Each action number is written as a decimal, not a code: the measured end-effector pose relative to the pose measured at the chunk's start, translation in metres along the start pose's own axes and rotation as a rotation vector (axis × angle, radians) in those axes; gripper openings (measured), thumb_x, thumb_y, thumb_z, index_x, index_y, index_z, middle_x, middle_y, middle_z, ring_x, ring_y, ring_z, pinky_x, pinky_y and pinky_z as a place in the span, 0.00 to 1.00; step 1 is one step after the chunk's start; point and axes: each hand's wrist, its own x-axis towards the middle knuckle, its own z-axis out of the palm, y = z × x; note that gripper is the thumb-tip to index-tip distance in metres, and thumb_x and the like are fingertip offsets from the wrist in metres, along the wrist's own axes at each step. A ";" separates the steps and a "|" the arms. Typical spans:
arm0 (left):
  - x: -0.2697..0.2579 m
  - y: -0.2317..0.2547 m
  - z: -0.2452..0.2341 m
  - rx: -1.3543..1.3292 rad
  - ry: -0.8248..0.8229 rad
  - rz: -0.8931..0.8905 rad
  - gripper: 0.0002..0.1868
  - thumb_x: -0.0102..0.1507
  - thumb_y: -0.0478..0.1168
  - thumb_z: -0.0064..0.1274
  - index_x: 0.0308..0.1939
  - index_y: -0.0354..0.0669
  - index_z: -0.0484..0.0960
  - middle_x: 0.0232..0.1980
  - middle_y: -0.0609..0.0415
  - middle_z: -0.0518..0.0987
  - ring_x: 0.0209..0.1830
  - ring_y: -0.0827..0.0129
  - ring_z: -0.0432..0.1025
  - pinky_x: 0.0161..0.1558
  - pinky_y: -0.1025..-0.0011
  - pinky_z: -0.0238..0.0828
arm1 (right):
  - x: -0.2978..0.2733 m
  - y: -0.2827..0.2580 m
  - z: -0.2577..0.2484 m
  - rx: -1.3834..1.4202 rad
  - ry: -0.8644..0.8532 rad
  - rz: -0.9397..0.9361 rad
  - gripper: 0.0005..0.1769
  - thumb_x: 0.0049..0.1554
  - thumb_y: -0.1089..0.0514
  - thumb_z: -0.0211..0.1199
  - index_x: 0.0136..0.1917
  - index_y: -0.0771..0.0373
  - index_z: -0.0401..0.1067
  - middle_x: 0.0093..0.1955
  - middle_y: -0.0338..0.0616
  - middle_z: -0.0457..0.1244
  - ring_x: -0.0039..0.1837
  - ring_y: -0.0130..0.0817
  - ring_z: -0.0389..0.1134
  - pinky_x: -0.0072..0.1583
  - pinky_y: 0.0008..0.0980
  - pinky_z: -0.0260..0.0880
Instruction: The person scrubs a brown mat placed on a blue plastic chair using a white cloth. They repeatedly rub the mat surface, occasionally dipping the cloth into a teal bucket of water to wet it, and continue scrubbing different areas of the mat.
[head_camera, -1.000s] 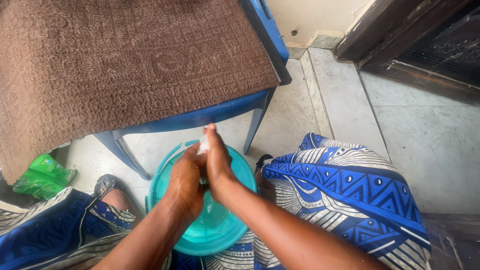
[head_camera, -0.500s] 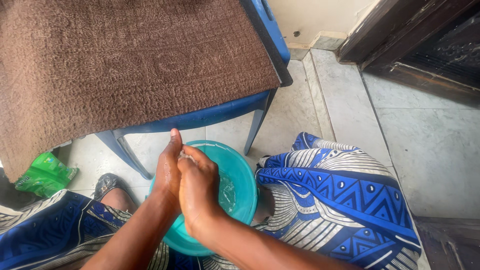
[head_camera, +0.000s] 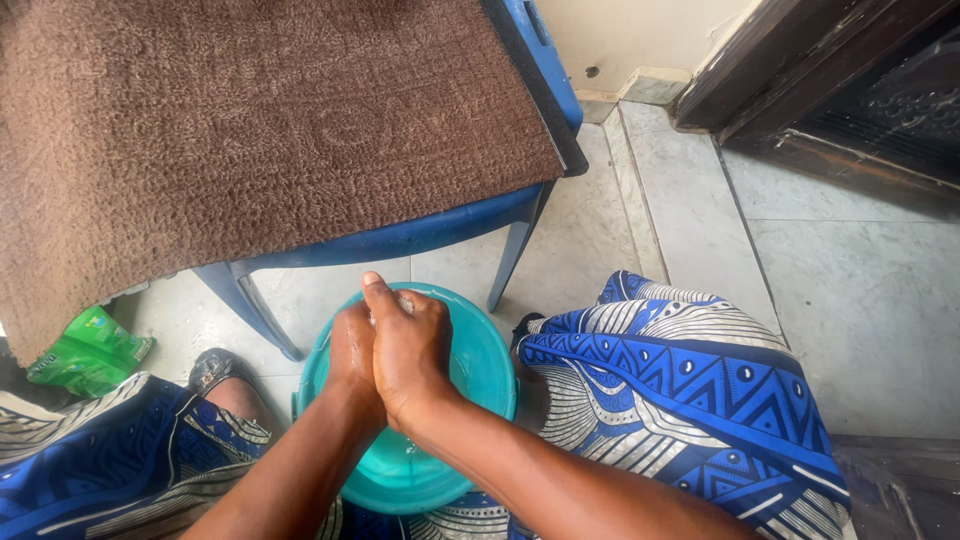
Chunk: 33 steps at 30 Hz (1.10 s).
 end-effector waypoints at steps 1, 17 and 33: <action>-0.007 0.005 0.001 0.173 0.035 0.047 0.15 0.68 0.43 0.38 0.39 0.39 0.78 0.36 0.49 0.78 0.33 0.63 0.70 0.35 0.60 0.69 | 0.002 0.004 0.000 0.016 -0.016 -0.025 0.27 0.60 0.47 0.63 0.29 0.69 0.62 0.30 0.40 0.57 0.36 0.28 0.53 0.38 0.38 0.59; -0.031 0.025 0.030 -0.321 0.089 -0.116 0.20 0.68 0.55 0.36 0.41 0.45 0.77 0.40 0.49 0.79 0.39 0.58 0.73 0.43 0.62 0.69 | 0.010 0.008 -0.003 0.050 -0.130 -0.066 0.21 0.57 0.53 0.59 0.27 0.64 0.61 0.29 0.36 0.54 0.35 0.26 0.52 0.38 0.35 0.55; -0.030 0.047 0.033 -0.358 -0.121 -0.194 0.24 0.69 0.63 0.43 0.39 0.47 0.73 0.41 0.46 0.77 0.39 0.56 0.72 0.46 0.56 0.70 | -0.011 0.011 -0.006 0.005 -0.117 -0.031 0.28 0.56 0.53 0.49 0.67 0.63 0.72 0.57 0.50 0.70 0.58 0.37 0.69 0.60 0.33 0.67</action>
